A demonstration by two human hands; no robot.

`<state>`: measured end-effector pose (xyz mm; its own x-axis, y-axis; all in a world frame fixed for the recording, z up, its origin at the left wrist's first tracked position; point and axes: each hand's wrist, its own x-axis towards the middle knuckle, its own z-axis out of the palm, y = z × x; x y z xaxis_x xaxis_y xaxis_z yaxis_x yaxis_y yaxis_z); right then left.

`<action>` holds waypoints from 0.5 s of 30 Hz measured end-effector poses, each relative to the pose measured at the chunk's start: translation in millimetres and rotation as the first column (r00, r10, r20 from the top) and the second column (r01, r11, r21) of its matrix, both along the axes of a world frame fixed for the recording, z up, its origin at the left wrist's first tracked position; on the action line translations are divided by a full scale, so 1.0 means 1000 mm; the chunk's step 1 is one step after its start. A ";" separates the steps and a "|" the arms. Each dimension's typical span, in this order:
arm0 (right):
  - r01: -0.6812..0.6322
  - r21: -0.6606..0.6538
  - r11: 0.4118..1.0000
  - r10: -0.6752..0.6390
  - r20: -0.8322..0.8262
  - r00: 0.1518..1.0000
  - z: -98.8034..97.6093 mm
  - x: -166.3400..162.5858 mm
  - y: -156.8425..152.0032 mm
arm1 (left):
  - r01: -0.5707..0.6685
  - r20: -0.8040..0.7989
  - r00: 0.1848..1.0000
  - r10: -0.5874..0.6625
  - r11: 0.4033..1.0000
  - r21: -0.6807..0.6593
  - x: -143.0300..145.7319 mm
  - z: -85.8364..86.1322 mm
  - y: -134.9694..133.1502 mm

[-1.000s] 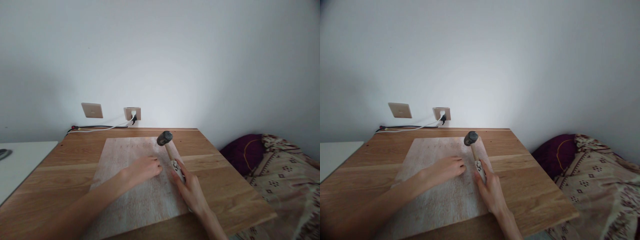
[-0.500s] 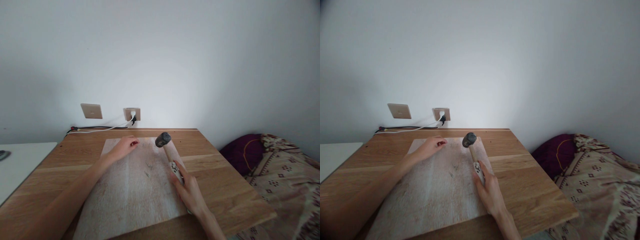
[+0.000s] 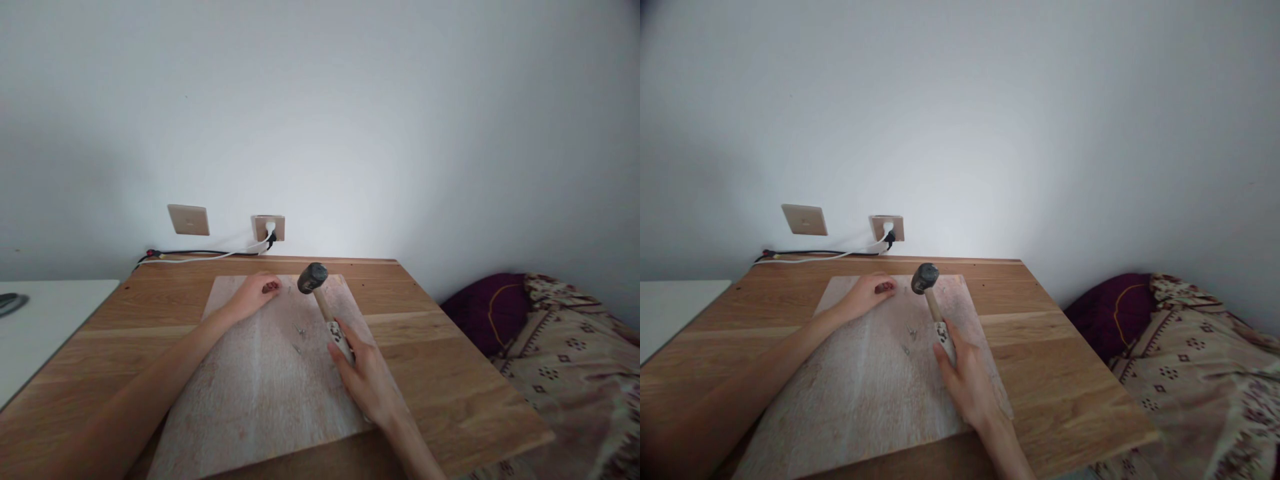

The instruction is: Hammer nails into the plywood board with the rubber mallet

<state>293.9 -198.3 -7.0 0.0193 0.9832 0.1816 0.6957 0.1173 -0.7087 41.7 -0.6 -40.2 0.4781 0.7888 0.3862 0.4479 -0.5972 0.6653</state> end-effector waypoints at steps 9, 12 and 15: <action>-0.116 -0.006 0.993 0.116 0.030 0.993 -0.003 -0.034 0.028 | -0.039 0.042 0.998 0.045 0.992 -0.122 0.000 0.000 -0.001; -0.126 -0.011 0.992 0.126 0.067 0.990 -0.004 -0.039 0.029 | -0.062 0.042 0.997 0.067 0.991 -0.115 0.001 -0.002 0.001; -0.132 0.001 0.991 0.132 0.081 0.988 -0.004 -0.039 0.029 | -0.057 0.050 0.997 0.064 0.990 -0.132 0.000 -0.004 0.004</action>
<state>254.8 -168.9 -11.0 -0.1254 0.9749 0.1838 0.7286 0.2162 -0.6499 41.7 3.1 -44.6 0.4089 0.8612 0.3018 0.4421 -0.4762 0.7601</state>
